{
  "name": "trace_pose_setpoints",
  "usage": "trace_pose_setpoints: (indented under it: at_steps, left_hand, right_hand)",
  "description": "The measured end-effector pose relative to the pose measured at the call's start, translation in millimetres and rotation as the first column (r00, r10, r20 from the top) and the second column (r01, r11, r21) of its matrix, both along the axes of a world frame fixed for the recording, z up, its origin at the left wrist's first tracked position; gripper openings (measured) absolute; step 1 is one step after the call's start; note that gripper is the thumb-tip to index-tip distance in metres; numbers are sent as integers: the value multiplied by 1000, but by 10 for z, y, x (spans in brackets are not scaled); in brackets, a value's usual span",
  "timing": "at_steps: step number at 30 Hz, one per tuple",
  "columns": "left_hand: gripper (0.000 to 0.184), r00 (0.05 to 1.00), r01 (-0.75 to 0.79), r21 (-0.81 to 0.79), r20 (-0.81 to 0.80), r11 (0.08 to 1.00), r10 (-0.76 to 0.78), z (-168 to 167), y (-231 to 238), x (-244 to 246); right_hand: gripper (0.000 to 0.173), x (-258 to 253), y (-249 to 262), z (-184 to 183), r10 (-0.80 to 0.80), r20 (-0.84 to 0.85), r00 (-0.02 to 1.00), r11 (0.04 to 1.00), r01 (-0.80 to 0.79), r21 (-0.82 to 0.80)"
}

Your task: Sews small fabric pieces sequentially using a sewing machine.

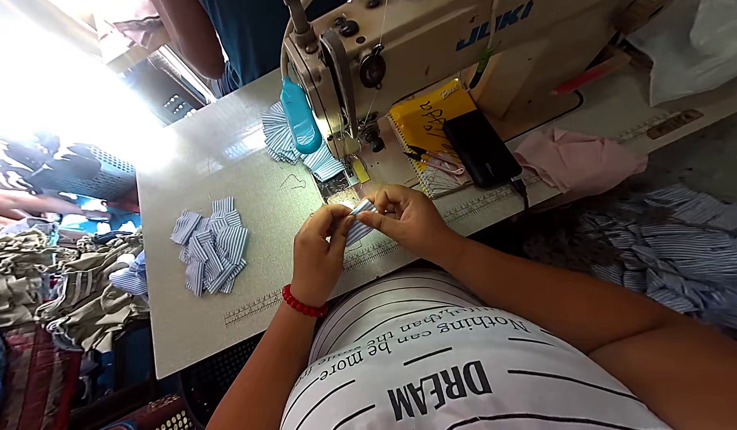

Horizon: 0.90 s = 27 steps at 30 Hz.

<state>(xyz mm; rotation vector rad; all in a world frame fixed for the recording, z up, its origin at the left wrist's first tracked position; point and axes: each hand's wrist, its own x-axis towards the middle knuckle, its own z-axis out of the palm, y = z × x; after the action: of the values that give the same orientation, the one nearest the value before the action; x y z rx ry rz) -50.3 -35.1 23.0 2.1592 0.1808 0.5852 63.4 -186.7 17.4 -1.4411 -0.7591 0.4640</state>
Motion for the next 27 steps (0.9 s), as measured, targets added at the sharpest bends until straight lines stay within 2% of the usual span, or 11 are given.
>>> trace_pose_setpoints:
  at_steps: [1, 3, 5, 7, 9, 11, 15, 19, 24, 27]
  left_hand:
    - [12, 1000, -2, -27, 7, 1000, 2, 5, -5, 13]
    - [13, 999, -51, -210, -2, 976, 52, 32, -53, 40]
    - [20, 989, -138, -442, -105, 886, 101, 77, -118, 48]
    - [28, 971, -203, -625, -229, 754, 72, 107, -166, 47]
    - [21, 967, -234, -708, -239, 666, 85, 75, -209, 64]
    - [17, 972, -231, -708, -196, 667, 129, 11, -222, 74]
    - [24, 971, -239, -518, -127, 821, 203, -165, -132, 126]
    - [29, 948, -278, -104, -193, 955, 255, -273, 65, 266]
    - [31, 872, -210, 294, -375, 933, 315, -211, 268, 563]
    - [25, 916, -175, 496, -234, 851, 325, -339, 339, 601]
  right_hand:
    - [22, 0, 7, 5, -20, -30, 999, 1000, 20, -1]
    - [22, 2, 18, 1, -49, -61, 997, 998, 51, 23]
    - [20, -9, 29, -25, -92, -69, 993, 994, 96, 50]
    - [21, -16, 39, -52, -129, -62, 990, 989, 132, 63]
    - [24, -22, 44, -71, -131, -79, 988, 988, 137, 66]
    - [28, -25, 50, -88, -125, -107, 986, 990, 131, 57]
    - [27, 31, 92, -119, -158, -16, 987, 984, 156, -90]
    - [30, 280, 322, -224, -150, 227, 962, 944, 208, -255]
    - [35, 505, 602, -198, -62, 334, 940, 809, 244, -535]
    - [33, 503, 654, -233, -49, 415, 909, 798, 286, -531]
